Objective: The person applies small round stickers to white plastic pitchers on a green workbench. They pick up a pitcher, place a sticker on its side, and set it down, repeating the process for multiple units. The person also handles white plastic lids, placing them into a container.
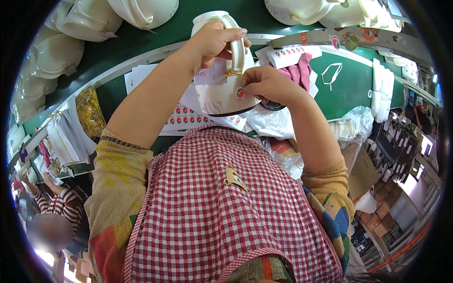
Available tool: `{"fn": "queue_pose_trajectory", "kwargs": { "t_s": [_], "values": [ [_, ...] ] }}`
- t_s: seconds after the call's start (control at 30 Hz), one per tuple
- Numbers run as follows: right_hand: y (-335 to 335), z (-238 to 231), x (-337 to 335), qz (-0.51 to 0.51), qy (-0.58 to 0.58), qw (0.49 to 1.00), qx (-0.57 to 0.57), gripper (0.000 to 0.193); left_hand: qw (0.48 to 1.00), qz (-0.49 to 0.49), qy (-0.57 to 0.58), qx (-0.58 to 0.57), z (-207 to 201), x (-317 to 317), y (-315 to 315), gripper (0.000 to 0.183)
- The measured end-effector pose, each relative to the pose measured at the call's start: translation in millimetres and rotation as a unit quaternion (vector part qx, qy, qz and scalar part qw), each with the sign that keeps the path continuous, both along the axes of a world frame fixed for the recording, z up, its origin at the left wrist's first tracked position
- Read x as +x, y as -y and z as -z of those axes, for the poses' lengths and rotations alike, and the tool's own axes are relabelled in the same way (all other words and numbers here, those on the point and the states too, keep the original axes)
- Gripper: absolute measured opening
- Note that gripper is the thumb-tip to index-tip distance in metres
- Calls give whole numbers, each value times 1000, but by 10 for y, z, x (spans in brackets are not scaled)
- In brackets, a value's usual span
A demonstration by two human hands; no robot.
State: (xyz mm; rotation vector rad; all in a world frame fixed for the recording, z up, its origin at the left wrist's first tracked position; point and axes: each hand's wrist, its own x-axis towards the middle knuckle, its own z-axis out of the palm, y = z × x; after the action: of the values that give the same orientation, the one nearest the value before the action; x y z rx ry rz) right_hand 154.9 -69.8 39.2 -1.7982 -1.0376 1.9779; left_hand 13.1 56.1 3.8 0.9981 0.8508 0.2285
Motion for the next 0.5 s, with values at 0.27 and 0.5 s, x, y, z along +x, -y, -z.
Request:
{"fn": "queue_pose_trajectory", "kwargs": {
  "t_s": [0.27, 0.5],
  "values": [
    [-91, 88, 39, -76, 111, 988, 75, 24, 1000, 22, -1, 9, -23, 17, -3, 35],
    [-71, 84, -33, -101, 208, 961, 152, 22, 1000, 20, 5, 12, 59, 36, -6, 37]
  ]
}}
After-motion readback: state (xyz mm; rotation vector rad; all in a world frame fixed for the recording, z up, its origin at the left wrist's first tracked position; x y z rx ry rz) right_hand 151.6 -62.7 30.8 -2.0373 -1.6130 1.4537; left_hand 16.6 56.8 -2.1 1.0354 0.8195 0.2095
